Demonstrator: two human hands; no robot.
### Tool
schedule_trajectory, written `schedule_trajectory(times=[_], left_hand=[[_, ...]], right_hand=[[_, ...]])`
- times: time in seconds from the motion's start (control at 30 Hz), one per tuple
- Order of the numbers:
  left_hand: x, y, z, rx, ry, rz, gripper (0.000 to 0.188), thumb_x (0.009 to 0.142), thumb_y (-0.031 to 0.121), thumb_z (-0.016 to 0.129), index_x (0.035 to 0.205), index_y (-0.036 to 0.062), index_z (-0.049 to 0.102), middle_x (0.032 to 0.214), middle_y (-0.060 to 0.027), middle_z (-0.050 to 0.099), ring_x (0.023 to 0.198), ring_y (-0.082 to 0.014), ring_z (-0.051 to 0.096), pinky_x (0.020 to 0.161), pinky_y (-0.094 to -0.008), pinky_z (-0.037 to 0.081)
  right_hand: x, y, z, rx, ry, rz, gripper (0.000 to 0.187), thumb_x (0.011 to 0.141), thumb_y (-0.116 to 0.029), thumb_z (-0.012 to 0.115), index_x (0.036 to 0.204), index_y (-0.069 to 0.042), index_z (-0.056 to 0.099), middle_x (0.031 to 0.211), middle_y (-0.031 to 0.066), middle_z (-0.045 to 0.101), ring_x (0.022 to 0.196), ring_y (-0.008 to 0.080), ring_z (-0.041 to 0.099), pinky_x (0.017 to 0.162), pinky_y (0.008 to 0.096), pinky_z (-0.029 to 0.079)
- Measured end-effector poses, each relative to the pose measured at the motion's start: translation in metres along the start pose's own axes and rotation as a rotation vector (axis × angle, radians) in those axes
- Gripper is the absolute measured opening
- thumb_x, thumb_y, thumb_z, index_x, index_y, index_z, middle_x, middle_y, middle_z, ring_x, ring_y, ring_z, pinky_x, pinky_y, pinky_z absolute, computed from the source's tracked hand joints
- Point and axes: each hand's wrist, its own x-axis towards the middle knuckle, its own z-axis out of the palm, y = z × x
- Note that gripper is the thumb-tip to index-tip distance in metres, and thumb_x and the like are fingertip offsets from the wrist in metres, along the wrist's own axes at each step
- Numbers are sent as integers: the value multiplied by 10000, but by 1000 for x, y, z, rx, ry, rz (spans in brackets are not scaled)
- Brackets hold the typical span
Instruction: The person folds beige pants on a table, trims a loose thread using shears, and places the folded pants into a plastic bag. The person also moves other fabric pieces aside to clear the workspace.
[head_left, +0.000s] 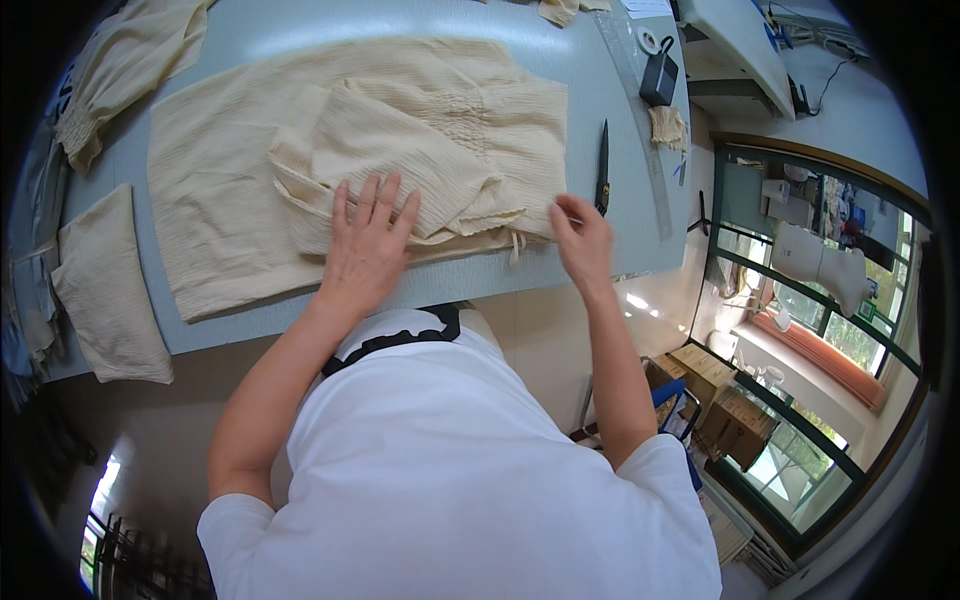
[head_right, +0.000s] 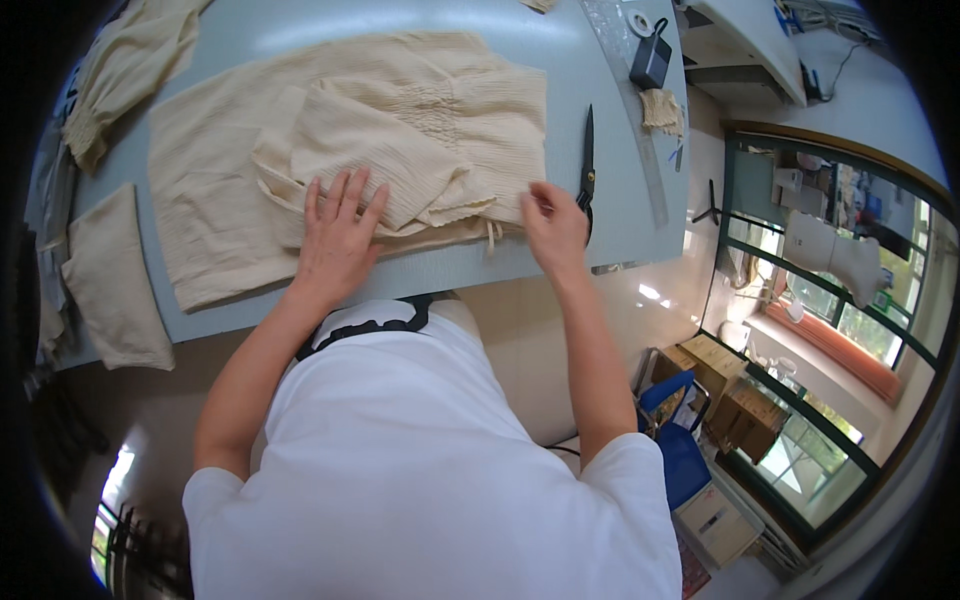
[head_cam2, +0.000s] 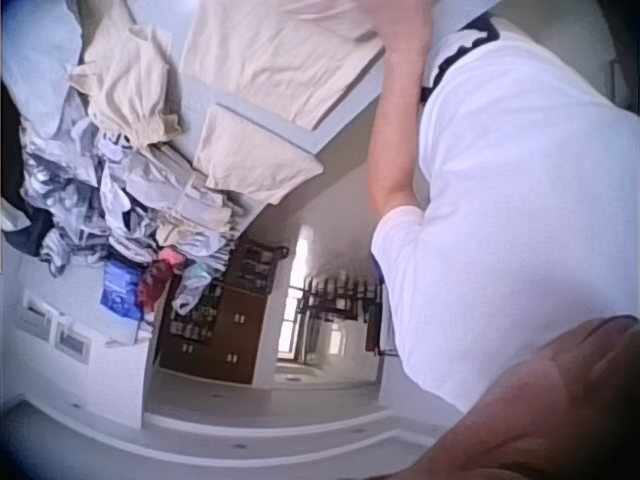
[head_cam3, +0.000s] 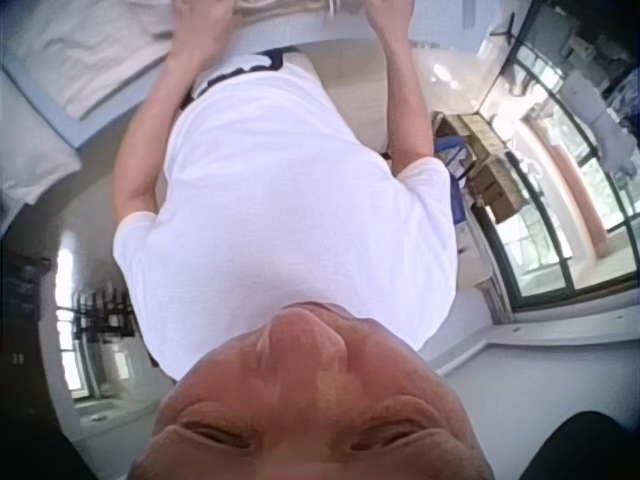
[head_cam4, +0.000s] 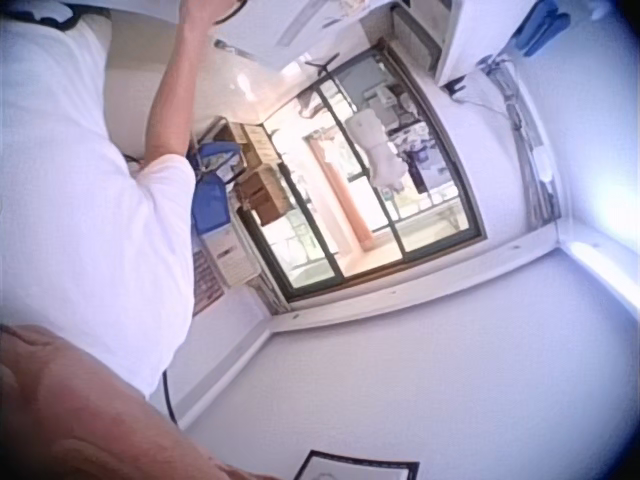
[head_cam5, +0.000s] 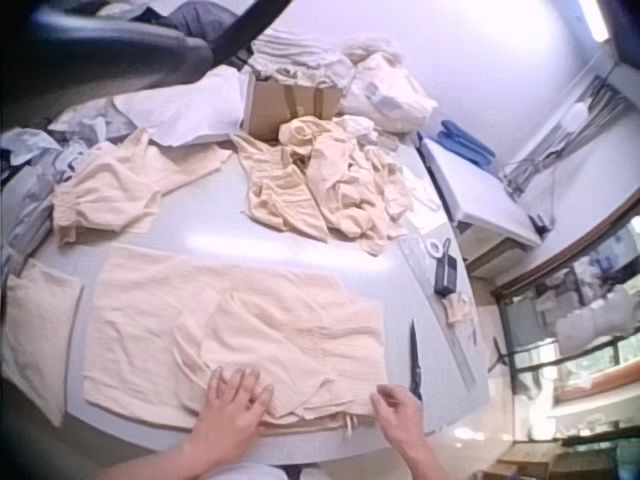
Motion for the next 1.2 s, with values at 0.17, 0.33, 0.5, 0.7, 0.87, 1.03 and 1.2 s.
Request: schedule_trajectory(times=[0.17, 0.33, 0.5, 0.7, 0.87, 1.03, 1.2], left_hand=[[-7, -7, 2, -45, 9, -33, 834, 671, 217, 816, 1401, 73, 439, 1482, -168, 354, 1389, -336, 316, 1155, -547, 194], [-18, -4, -17, -305, 122, -141, 854, 688, 242, 820, 1408, 41, 406, 1476, -196, 361, 1409, -354, 291, 1168, -544, 177], [-85, -28, -47, -1118, 395, -526, 837, 748, 162, 774, 1442, 9, 331, 1462, -207, 377, 1333, -341, 426, 1144, -440, 306], [-161, -136, -54, -2060, 1127, -832, 569, 895, 164, 510, 1350, -119, 316, 1394, -300, 407, 1318, -417, 417, 1161, -555, 287], [-149, -172, -37, -1785, 918, -1174, 605, 923, 281, 621, 1313, -119, 388, 1297, -280, 498, 1206, -364, 526, 1010, -456, 463], [-106, -193, -47, -1186, 627, -1218, 482, 919, 212, 650, 1260, -92, 498, 1050, -148, 682, 910, -233, 661, 823, -341, 519], [-90, -202, -31, -477, 780, -906, 463, 828, 58, 673, 1236, -90, 512, 959, -174, 680, 796, -278, 656, 787, -363, 513]], right_hand=[[22, -53, 59, 21, -156, -54, 378, 816, -263, 730, 1076, 6, 678, 953, 151, 707, 766, 219, 676, 717, 317, 528], [14, -125, 68, 454, -635, 170, 334, 856, -175, 691, 1130, 14, 663, 930, 80, 705, 745, 118, 650, 678, 277, 542], [-44, -240, 96, 970, -1083, -42, 368, 899, -109, 665, 1238, 17, 598, 1095, 96, 689, 975, 140, 649, 820, 277, 539], [-59, -187, 117, 382, -960, -246, 327, 906, -97, 654, 1216, 3, 620, 1086, 96, 706, 986, 165, 662, 877, 301, 525], [-41, -98, 107, 68, -520, -197, 273, 904, -138, 655, 1136, 6, 660, 961, 110, 721, 813, 178, 683, 763, 298, 540], [3, -76, 93, -249, -72, -521, 391, 902, -126, 639, 1277, -34, 579, 1221, 180, 620, 1119, 313, 582, 959, 392, 455], [24, -59, 119, -555, 15, -703, 494, 906, -127, 611, 1376, -41, 487, 1423, 218, 450, 1301, 398, 415, 1089, 448, 329]])
